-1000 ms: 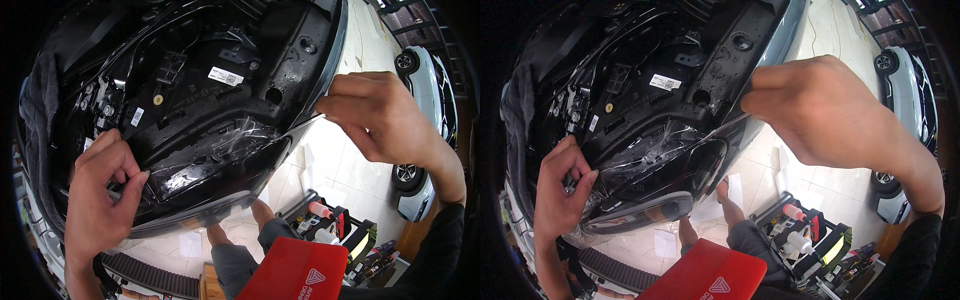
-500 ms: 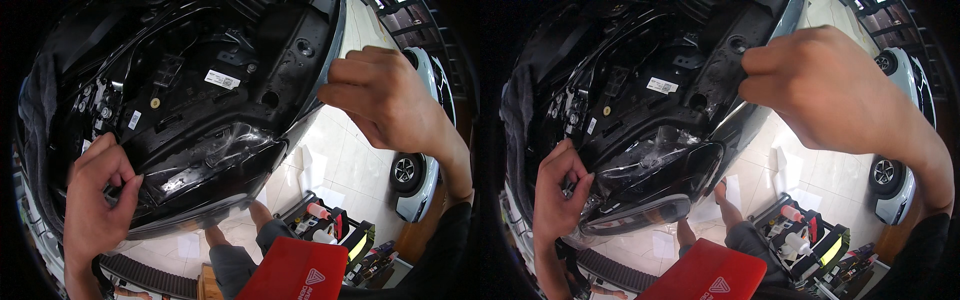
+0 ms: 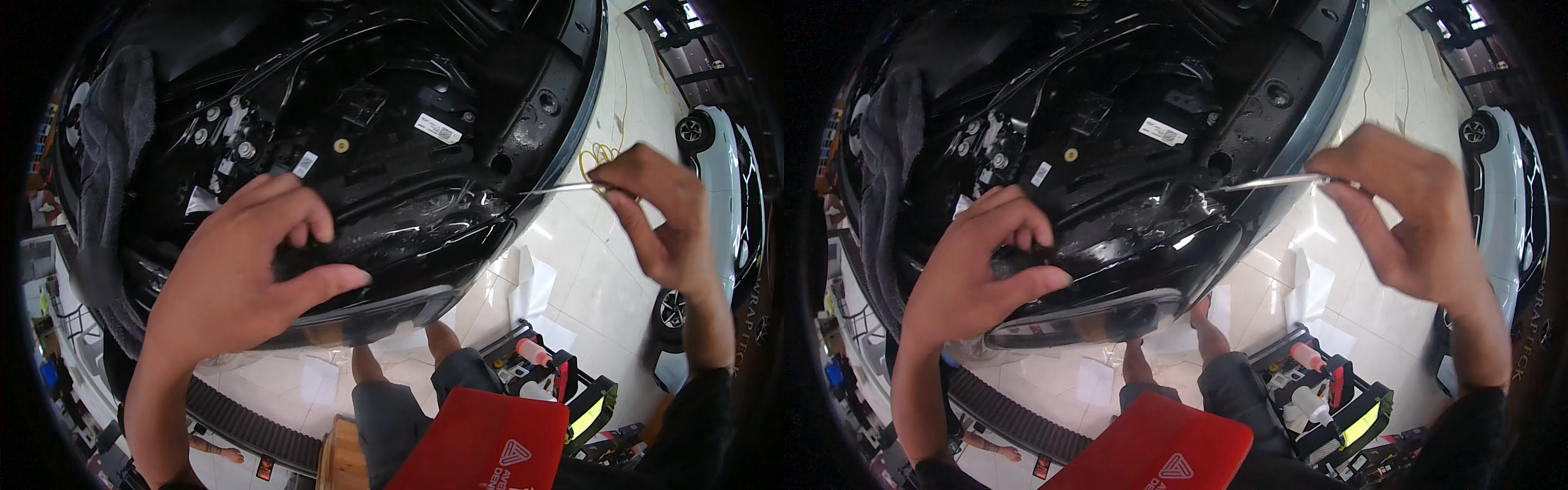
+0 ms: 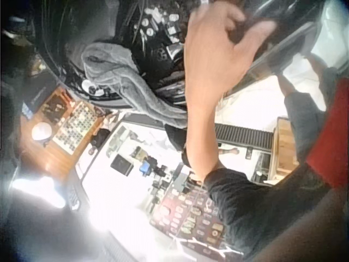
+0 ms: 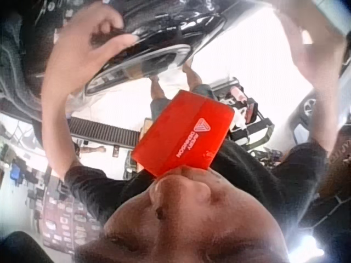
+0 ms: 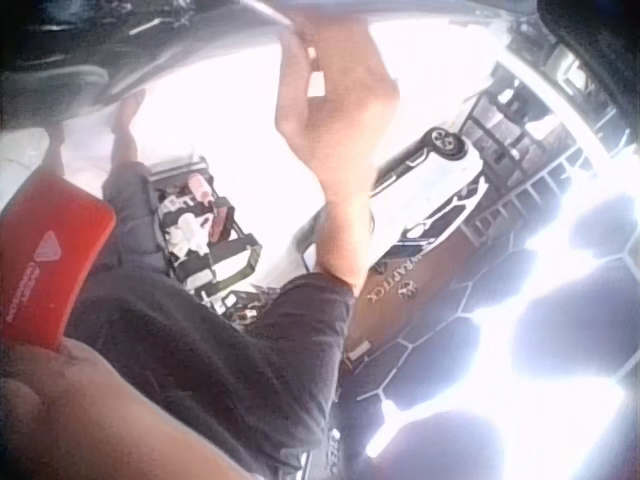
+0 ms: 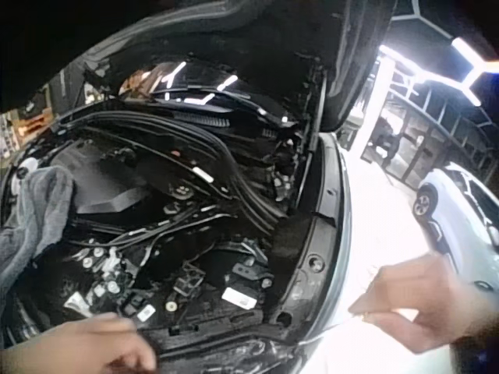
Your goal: The person applies a clear protective film to the front bumper of a car. They use a red squeegee to smooth the film and a knife to trim the edges, working around the headlights and grille.
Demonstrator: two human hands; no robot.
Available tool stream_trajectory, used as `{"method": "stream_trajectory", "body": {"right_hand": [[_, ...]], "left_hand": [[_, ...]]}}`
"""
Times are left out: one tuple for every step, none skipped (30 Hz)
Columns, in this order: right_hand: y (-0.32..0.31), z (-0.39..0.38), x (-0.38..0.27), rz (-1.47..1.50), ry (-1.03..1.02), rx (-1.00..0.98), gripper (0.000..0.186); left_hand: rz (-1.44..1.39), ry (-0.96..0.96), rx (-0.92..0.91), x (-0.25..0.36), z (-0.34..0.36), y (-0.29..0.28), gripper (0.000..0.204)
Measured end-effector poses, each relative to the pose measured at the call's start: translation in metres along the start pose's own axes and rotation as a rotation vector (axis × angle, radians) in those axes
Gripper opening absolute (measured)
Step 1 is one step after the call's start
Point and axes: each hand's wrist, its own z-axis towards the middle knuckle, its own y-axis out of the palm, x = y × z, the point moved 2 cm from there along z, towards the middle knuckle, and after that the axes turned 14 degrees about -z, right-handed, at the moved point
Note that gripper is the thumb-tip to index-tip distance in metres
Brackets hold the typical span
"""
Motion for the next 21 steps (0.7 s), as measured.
{"method": "stream_trajectory", "body": {"right_hand": [[0.008,-0.007,-0.002,0.048,0.025,0.010,0.015],[0.015,-0.013,-0.008,0.113,0.096,-0.003,0.015],[0.019,-0.021,-0.015,0.170,0.175,-0.015,0.015],[0.026,-0.024,-0.022,0.220,0.223,-0.027,0.013],[0.034,-0.027,-0.028,0.269,0.271,-0.040,0.012],[0.039,-0.034,-0.035,0.303,0.310,-0.040,0.013],[0.045,-0.035,-0.042,0.330,0.276,-0.025,0.016],[0.050,-0.037,-0.048,0.369,0.279,-0.038,0.017],[0.055,-0.039,-0.055,0.412,0.282,-0.049,0.017],[0.057,-0.038,-0.061,0.443,0.278,-0.061,0.019],[0.059,-0.038,-0.066,0.461,0.289,-0.077,0.019],[0.062,-0.039,-0.070,0.482,0.299,-0.093,0.019],[0.064,-0.039,-0.074,0.502,0.308,-0.110,0.019],[0.066,-0.037,-0.077,0.489,0.271,-0.150,0.022],[0.067,-0.036,-0.082,0.504,0.267,-0.153,0.022],[0.068,-0.035,-0.089,0.518,0.264,-0.157,0.023],[0.069,-0.033,-0.096,0.532,0.259,-0.161,0.023],[0.069,-0.029,-0.101,0.532,0.240,-0.198,0.025],[0.070,-0.025,-0.105,0.525,0.220,-0.194,0.026],[0.071,-0.022,-0.110,0.519,0.199,-0.190,0.027],[0.073,-0.018,-0.114,0.518,0.181,-0.181,0.028]], "left_hand": [[-0.001,0.020,-0.035,-0.001,0.004,0.002,0.029],[-0.037,0.058,-0.027,-0.004,0.008,0.005,0.035],[-0.023,0.084,-0.054,-0.004,0.014,0.005,0.034],[-0.011,0.089,-0.068,-0.008,0.016,0.004,0.034],[0.002,0.095,-0.082,-0.012,0.018,0.004,0.034],[-0.036,0.147,-0.093,-0.013,0.021,0.003,0.032],[-0.037,0.157,-0.081,-0.014,0.021,0.003,0.031],[-0.037,0.169,-0.068,-0.016,0.020,0.003,0.030],[-0.036,0.178,-0.056,-0.017,0.018,0.003,0.029],[-0.050,0.234,-0.025,-0.019,0.017,0.005,0.027],[-0.044,0.237,-0.018,-0.020,0.017,0.006,0.027],[-0.036,0.238,-0.011,-0.022,0.017,0.007,0.027],[-0.029,0.239,-0.004,-0.024,0.017,0.006,0.027],[-0.037,0.227,-0.005,-0.025,0.017,0.005,0.025],[-0.073,0.216,-0.019,-0.026,0.017,0.005,0.024],[-0.110,0.206,-0.032,-0.027,0.016,0.003,0.023],[-0.146,0.197,-0.045,-0.027,0.014,0.001,0.023],[-0.166,0.131,-0.092,-0.028,0.012,-0.002,0.025],[-0.136,0.141,-0.085,-0.029,0.007,-0.005,0.026],[-0.106,0.151,-0.077,-0.032,0.001,-0.008,0.027],[-0.069,0.160,-0.074,-0.034,-0.006,-0.012,0.028]]}}
